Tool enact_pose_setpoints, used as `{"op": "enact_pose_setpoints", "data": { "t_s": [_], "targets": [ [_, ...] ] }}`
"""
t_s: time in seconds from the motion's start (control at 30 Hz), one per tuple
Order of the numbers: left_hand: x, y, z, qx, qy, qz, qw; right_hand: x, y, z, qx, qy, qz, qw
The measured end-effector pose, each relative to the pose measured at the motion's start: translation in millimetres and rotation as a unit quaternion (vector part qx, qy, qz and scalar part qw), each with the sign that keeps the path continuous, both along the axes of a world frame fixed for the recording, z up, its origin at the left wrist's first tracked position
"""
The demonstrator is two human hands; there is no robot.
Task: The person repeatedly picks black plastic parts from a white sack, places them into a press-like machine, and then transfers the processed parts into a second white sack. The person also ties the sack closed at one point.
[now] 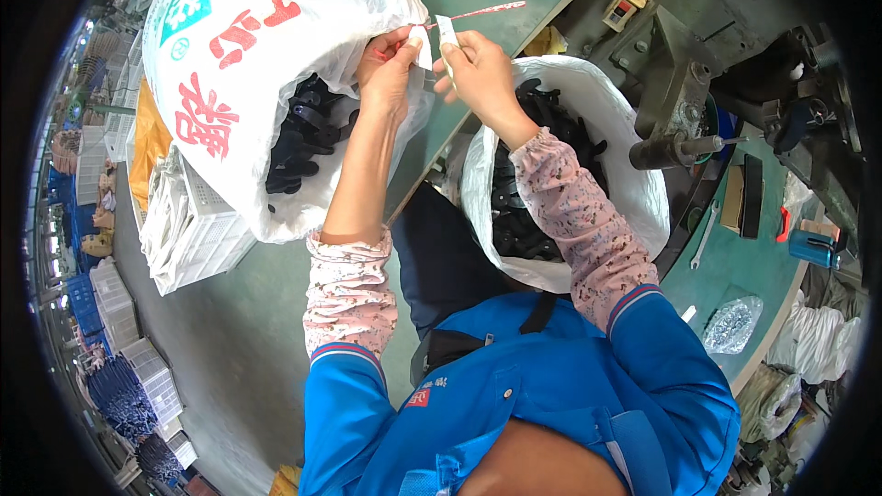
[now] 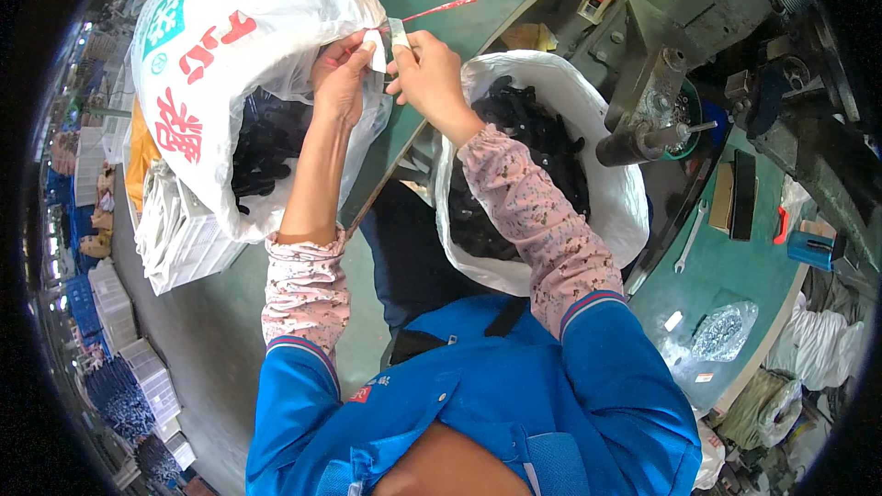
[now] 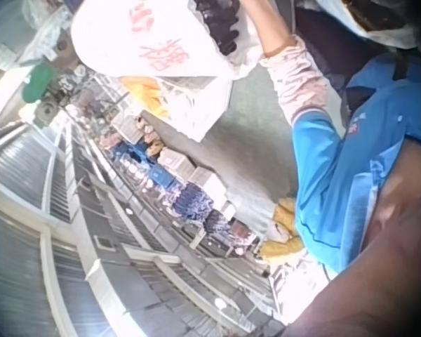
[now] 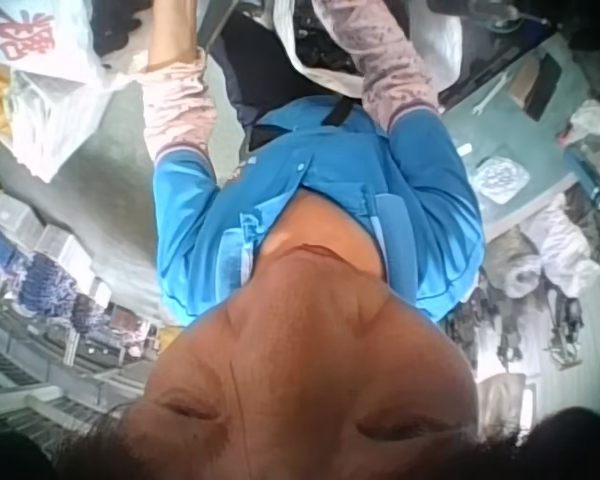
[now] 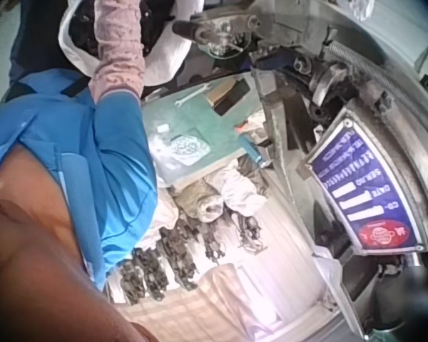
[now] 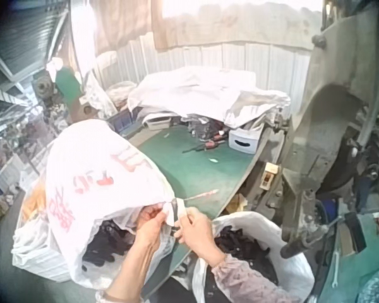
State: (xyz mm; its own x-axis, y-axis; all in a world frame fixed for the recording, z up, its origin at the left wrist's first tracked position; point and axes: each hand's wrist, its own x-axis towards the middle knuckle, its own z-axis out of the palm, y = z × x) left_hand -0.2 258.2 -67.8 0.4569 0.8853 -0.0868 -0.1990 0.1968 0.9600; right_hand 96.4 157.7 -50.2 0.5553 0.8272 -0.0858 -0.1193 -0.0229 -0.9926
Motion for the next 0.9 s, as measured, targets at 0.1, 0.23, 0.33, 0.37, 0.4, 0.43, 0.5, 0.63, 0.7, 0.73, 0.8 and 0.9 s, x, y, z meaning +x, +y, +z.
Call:
{"op": "enact_pose_setpoints", "data": {
  "t_s": [0.1, 0.23, 0.33, 0.37, 0.4, 0.43, 0.5, 0.63, 0.7, 0.73, 0.8, 0.9],
  "targets": [
    [-0.5, -0.4, 2.2, 0.004, 0.007, 0.001, 1.000, -0.1, 0.9, 6.2, -0.003, -0.104, -0.017, 0.994],
    [0.0, 2.9, -7.0, 0.025, 0.016, 0.008, 1.000, 1.2, 10.5, -0.7, 0.008, -0.209, -0.048, 0.977],
    [3.0, -2.1, -4.6, 0.040, 0.009, 0.008, 0.999, -1.8, 19.0, -9.4, 0.010, -0.254, -0.060, 0.965],
    [2.5, -3.3, -3.0, 0.045, 0.005, 0.009, 0.999, -3.9, 20.9, -8.0, 0.011, -0.268, -0.056, 0.962],
    [2.2, -2.3, -4.6, 0.041, 0.003, 0.009, 0.999, -5.6, 21.5, -6.6, -0.008, -0.292, -0.055, 0.955],
    [1.9, -1.1, -7.4, 0.037, 0.002, 0.009, 0.999, -7.4, 21.3, -4.6, -0.027, -0.316, -0.054, 0.947],
    [1.2, 0.3, -11.1, 0.024, -0.001, 0.009, 1.000, -11.3, 20.3, -0.4, -0.059, -0.358, -0.049, 0.931],
    [-0.1, 3.1, -15.4, 0.001, 0.004, 0.012, 1.000, -17.4, 23.4, 4.9, -0.097, -0.416, -0.057, 0.903],
    [1.3, 2.5, -17.3, -0.003, -0.001, 0.020, 1.000, -15.6, 26.6, 7.4, -0.107, -0.440, -0.047, 0.891],
    [3.0, 1.5, -18.6, -0.003, -0.012, 0.024, 1.000, -12.0, 30.7, 8.4, -0.111, -0.454, -0.032, 0.883],
    [4.0, -0.5, -21.9, 0.004, -0.017, 0.030, 0.999, -10.9, 31.7, 6.1, -0.105, -0.472, -0.026, 0.875],
    [4.3, -0.7, -25.9, 0.013, -0.014, 0.028, 0.999, -13.1, 28.1, -2.9, -0.083, -0.482, -0.051, 0.870]
  ]
}}
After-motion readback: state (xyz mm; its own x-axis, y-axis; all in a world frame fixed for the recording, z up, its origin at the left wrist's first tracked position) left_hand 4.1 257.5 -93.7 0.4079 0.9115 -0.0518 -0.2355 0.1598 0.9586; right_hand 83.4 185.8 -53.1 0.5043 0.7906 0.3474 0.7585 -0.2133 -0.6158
